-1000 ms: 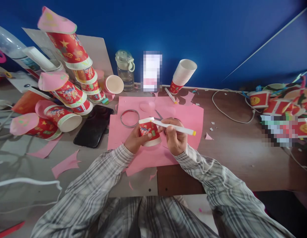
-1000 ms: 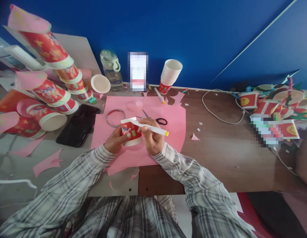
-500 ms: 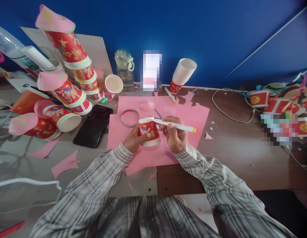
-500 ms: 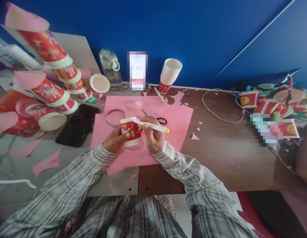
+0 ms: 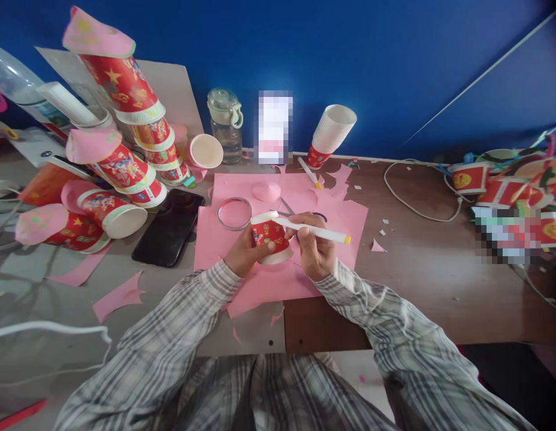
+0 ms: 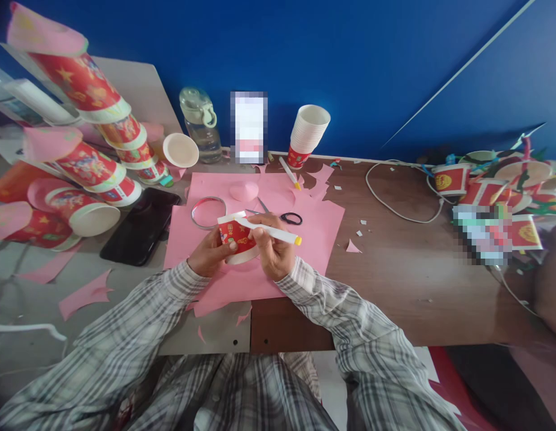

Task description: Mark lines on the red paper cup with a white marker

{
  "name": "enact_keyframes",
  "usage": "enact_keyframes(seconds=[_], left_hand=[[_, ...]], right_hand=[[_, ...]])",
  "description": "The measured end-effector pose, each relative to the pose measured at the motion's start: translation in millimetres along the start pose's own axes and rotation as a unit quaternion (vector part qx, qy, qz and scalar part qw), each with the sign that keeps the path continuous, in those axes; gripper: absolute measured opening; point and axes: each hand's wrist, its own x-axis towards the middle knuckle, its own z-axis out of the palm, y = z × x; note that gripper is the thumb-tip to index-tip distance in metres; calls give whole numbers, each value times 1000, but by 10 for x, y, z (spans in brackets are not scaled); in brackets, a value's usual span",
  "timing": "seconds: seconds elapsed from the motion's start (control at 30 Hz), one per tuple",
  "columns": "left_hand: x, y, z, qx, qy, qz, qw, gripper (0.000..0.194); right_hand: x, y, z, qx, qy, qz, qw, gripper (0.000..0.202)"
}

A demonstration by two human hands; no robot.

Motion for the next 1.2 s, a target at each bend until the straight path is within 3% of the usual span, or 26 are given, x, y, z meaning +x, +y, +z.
enact_keyframes(seconds=[0.4, 0.83, 1.03, 1.2], left_hand=[[-9, 27, 48, 73, 2, 42, 996, 68], [-3, 36, 61, 87, 10, 45, 995, 66], [2, 28, 44, 85, 14, 38, 996, 68], [-3, 32, 55, 86, 10, 45, 995, 66]], right_hand=[[-15, -31, -13, -45, -28, -45, 998, 26], [11, -22, -2, -16, 3, -18, 1000, 27], [4, 17, -5, 18, 12, 33, 999, 28], [6, -16, -16, -17, -4, -11, 1000, 25]])
